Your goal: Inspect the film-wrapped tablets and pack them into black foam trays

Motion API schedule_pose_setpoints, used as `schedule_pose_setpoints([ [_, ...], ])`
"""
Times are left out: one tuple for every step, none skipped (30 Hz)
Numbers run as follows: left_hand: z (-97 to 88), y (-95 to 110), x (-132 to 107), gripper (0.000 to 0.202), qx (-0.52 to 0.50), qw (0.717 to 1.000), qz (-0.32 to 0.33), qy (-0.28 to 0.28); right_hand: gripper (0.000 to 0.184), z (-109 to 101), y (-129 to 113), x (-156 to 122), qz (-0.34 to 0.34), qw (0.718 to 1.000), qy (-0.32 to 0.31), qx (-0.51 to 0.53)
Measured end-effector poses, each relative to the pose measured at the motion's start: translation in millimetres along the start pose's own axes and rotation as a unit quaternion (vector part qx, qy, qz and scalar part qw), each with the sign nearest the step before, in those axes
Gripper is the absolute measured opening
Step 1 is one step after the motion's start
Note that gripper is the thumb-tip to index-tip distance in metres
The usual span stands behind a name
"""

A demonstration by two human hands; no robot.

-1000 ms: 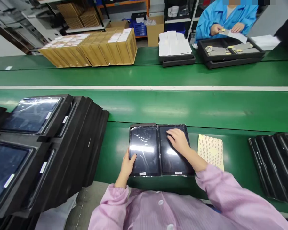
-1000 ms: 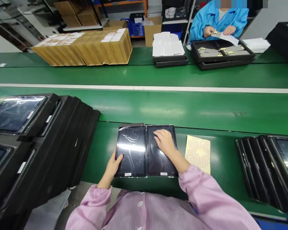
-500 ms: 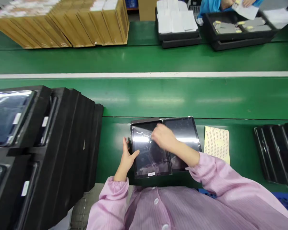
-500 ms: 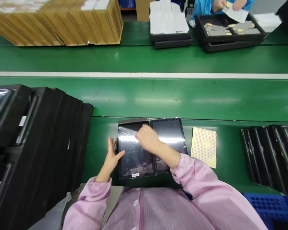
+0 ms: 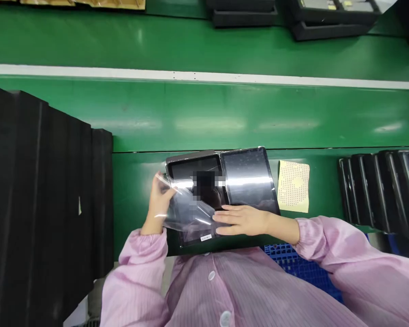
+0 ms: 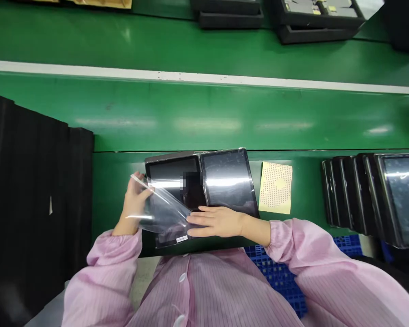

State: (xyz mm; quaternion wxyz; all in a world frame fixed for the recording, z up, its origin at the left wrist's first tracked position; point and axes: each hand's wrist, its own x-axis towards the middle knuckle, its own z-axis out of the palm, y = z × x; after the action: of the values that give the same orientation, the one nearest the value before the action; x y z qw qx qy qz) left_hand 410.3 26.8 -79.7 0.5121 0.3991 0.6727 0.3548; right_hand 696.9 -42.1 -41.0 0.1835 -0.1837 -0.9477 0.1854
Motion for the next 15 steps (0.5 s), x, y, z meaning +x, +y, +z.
schedule_pose_setpoints([
  [-0.4, 3, 6, 0.085, -0.001, 1.0, -0.013, -0.006, 0.037, -2, -1, 6, -0.001, 1.0, -0.012, -0.008],
  [-1.4, 5, 10, 0.086, 0.0, 1.0, -0.022, -0.021, 0.035, -6, 0, 13, 0.01, 0.999, -0.026, -0.019],
  [-2.8, 7, 13, 0.086, 0.0, 0.999, -0.026, -0.04, 0.033, -10, 4, 22, 0.028, 0.998, -0.04, -0.028],
  [-4.4, 8, 15, 0.087, 0.0, 0.998, -0.027, -0.06, 0.028, -14, 11, 30, 0.049, 0.997, -0.053, -0.031],
  [-6.0, 9, 15, 0.088, 0.002, 0.997, -0.028, -0.077, 0.022, -18, 21, 40, 0.069, 0.995, -0.064, -0.027],
  [-7.3, 10, 15, 0.088, 0.004, 0.996, -0.03, -0.088, 0.019, -20, 32, 49, 0.089, 0.994, -0.068, -0.016],
  [-8.3, 11, 14, 0.088, 0.008, 0.995, -0.032, -0.094, 0.018, -21, 45, 58, 0.113, 0.992, -0.062, -0.002],
  [-8.9, 11, 13, 0.088, 0.012, 0.995, -0.034, -0.096, 0.02, -20, 58, 67, 0.15, 0.988, -0.044, 0.011],
  [-9.2, 12, 12, 0.087, 0.017, 0.994, -0.036, -0.097, 0.023, -19, 70, 75, 0.2, 0.98, -0.012, 0.02],
  [-9.2, 12, 12, 0.086, 0.022, 0.994, -0.038, -0.098, 0.025, -18, 81, 81, 0.258, 0.965, 0.028, 0.026],
  [-9.1, 12, 11, 0.085, 0.026, 0.994, -0.038, -0.096, 0.027, -16, 90, 86, 0.315, 0.946, 0.071, 0.028],
  [-9.1, 13, 11, 0.085, 0.031, 0.994, -0.039, -0.096, 0.028, -15, 94, 89, 0.356, 0.928, 0.109, 0.026],
  [-9.3, 13, 12, 0.084, 0.034, 0.994, -0.038, -0.098, 0.028, -14, 95, 89, 0.37, 0.918, 0.137, 0.023],
  [-9.8, 13, 13, 0.082, 0.039, 0.994, -0.028, -0.1, 0.028, -14, 90, 86, 0.355, 0.922, 0.152, 0.02],
  [-10.7, 13, 14, 0.081, 0.045, 0.994, -0.015, -0.102, 0.027, -13, 81, 79, 0.313, 0.937, 0.154, 0.017],
])
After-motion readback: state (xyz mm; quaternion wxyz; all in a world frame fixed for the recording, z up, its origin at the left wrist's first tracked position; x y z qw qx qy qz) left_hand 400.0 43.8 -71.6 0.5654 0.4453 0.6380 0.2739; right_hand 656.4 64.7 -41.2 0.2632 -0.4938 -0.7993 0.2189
